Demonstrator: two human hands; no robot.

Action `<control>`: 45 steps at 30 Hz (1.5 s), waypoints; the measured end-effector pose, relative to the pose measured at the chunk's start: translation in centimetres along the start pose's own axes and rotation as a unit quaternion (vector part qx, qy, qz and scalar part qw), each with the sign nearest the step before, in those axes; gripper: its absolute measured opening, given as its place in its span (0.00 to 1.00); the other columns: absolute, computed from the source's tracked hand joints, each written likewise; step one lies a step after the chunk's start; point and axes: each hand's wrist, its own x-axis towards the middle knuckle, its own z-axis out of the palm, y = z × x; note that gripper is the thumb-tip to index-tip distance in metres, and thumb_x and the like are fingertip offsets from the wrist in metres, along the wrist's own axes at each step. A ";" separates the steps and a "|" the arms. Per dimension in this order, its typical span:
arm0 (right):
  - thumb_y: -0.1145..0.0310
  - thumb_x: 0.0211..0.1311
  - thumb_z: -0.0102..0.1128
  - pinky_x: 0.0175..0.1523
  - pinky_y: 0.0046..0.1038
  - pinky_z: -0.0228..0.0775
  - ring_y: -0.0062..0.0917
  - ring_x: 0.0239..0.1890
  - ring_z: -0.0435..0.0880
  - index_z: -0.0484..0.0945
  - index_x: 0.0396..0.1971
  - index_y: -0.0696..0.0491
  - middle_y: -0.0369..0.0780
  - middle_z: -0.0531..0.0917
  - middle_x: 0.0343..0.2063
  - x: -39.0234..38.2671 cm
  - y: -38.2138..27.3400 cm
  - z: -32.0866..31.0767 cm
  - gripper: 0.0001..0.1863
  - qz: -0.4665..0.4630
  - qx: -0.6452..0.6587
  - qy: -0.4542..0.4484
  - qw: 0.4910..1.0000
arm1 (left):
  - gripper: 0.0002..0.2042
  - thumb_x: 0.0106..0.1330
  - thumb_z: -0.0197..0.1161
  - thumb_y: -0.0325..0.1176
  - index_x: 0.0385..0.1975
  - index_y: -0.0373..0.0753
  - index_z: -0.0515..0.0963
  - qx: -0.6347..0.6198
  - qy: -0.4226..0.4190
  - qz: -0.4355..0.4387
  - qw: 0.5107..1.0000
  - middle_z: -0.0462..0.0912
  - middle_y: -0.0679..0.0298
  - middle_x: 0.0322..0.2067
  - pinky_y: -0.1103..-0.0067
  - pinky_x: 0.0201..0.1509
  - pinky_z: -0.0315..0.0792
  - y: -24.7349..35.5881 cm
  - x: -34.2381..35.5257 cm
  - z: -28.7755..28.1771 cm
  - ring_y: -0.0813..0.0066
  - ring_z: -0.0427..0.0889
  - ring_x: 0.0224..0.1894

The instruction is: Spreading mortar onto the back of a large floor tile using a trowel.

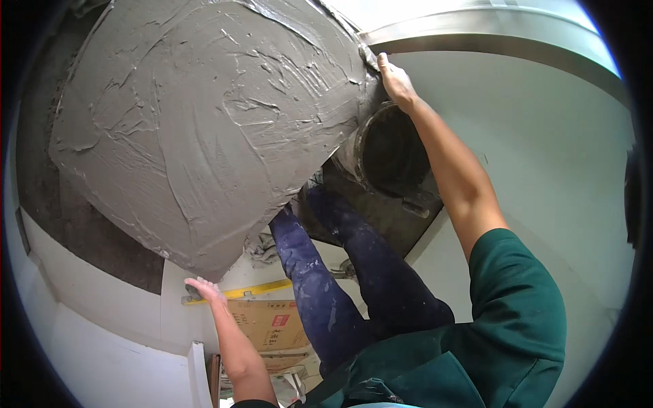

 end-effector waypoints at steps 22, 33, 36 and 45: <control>0.39 0.74 0.32 0.70 0.35 0.55 0.46 0.67 0.66 0.69 0.61 0.63 0.53 0.71 0.62 -0.3 -2.5 -1.0 0.40 -0.026 0.024 -0.003 0.999 | 0.55 0.59 0.35 0.79 0.74 0.38 0.38 -0.049 0.045 0.027 0.997 0.38 0.57 0.76 0.66 0.77 0.35 0.7 -0.9 2.2 0.63 0.39 0.77; 0.38 0.73 0.33 0.72 0.35 0.51 0.43 0.70 0.62 0.64 0.64 0.63 0.53 0.68 0.65 1.0 -5.5 -2.2 0.41 -0.020 0.026 -0.014 0.999 | 0.57 0.56 0.31 0.82 0.75 0.40 0.34 -0.010 0.026 0.021 0.999 0.35 0.57 0.76 0.65 0.77 0.31 0.7 -0.8 0.7 0.63 0.35 0.77; 0.38 0.73 0.33 0.72 0.34 0.51 0.43 0.70 0.61 0.63 0.65 0.64 0.53 0.67 0.66 -0.2 -5.8 -2.8 0.42 0.014 0.024 -0.025 0.999 | 0.56 0.57 0.31 0.82 0.75 0.41 0.34 -0.001 0.014 0.007 1.000 0.35 0.56 0.76 0.65 0.77 0.31 1.1 -1.2 1.3 0.62 0.35 0.77; 0.38 0.72 0.33 0.72 0.37 0.52 0.47 0.69 0.64 0.68 0.63 0.61 0.53 0.69 0.64 -0.2 -3.7 -2.6 0.40 0.010 0.002 -0.031 0.999 | 0.52 0.65 0.34 0.75 0.72 0.29 0.48 0.011 0.091 0.030 0.995 0.49 0.53 0.74 0.69 0.75 0.45 2.8 -3.2 1.6 0.59 0.51 0.74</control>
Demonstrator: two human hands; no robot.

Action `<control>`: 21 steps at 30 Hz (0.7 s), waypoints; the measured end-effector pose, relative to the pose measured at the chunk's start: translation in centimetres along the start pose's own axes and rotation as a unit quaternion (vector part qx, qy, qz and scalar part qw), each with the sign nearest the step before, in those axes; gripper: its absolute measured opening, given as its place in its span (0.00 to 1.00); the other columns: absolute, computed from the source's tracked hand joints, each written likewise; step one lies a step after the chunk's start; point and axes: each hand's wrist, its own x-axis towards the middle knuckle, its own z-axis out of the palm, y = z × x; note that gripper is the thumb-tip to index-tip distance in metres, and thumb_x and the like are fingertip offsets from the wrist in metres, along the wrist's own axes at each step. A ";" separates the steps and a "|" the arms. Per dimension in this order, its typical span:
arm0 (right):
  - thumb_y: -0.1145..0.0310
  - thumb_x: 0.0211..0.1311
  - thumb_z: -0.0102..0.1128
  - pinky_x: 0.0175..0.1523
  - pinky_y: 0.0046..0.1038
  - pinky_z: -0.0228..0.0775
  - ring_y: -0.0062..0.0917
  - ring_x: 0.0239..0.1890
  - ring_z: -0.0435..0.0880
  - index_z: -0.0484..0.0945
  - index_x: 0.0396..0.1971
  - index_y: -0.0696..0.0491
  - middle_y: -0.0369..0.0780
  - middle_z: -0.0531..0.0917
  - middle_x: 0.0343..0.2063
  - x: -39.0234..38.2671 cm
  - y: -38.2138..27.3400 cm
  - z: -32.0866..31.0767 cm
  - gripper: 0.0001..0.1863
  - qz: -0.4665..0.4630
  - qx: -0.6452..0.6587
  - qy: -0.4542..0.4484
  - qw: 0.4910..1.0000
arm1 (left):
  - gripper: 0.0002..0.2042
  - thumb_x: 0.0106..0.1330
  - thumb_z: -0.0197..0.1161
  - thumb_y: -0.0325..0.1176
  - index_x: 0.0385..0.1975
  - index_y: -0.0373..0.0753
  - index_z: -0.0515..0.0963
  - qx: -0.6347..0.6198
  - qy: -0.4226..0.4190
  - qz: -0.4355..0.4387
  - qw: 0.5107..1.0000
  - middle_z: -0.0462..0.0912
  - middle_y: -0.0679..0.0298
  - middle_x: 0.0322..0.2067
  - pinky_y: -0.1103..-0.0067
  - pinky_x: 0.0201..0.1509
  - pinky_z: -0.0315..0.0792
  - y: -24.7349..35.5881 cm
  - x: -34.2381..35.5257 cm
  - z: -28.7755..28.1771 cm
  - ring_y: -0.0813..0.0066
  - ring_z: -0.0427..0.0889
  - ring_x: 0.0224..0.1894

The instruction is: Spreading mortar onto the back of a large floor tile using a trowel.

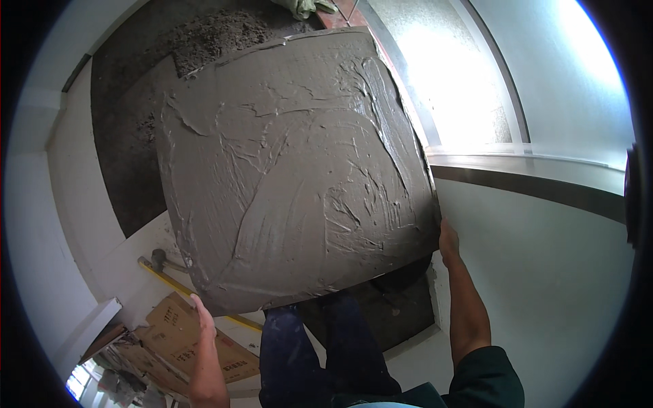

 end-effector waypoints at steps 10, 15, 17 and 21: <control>0.39 0.72 0.33 0.68 0.39 0.57 0.49 0.65 0.69 0.71 0.60 0.61 0.55 0.74 0.60 -0.5 -0.8 -1.3 0.39 0.024 -0.058 0.006 0.998 | 0.50 0.65 0.36 0.74 0.71 0.30 0.51 0.038 0.003 0.004 0.999 0.51 0.52 0.73 0.68 0.75 0.46 2.7 -3.6 -0.6 0.58 0.51 0.74; 0.37 0.71 0.33 0.67 0.40 0.59 0.49 0.63 0.70 0.73 0.58 0.61 0.55 0.75 0.58 -0.6 -1.3 -0.8 0.40 -0.003 -0.117 0.017 0.993 | 0.49 0.66 0.34 0.73 0.74 0.35 0.44 0.073 -0.001 -0.016 0.997 0.42 0.57 0.75 0.68 0.76 0.41 2.2 -3.0 -1.0 0.62 0.43 0.76; 0.36 0.71 0.33 0.67 0.40 0.59 0.49 0.63 0.70 0.73 0.57 0.62 0.55 0.75 0.58 -0.1 -0.7 -0.1 0.41 -0.002 -0.102 -0.011 0.995 | 0.49 0.66 0.34 0.73 0.74 0.36 0.44 0.039 0.008 0.048 0.998 0.43 0.58 0.75 0.68 0.76 0.41 1.4 -2.1 -1.4 0.62 0.43 0.76; 0.36 0.70 0.34 0.67 0.40 0.59 0.48 0.64 0.70 0.74 0.57 0.63 0.54 0.75 0.58 0.7 0.9 0.1 0.42 -0.011 -0.094 0.007 0.995 | 0.48 0.66 0.33 0.73 0.74 0.36 0.44 0.018 -0.033 -0.006 0.999 0.43 0.58 0.75 0.69 0.76 0.42 3.2 -3.6 -0.1 0.62 0.44 0.76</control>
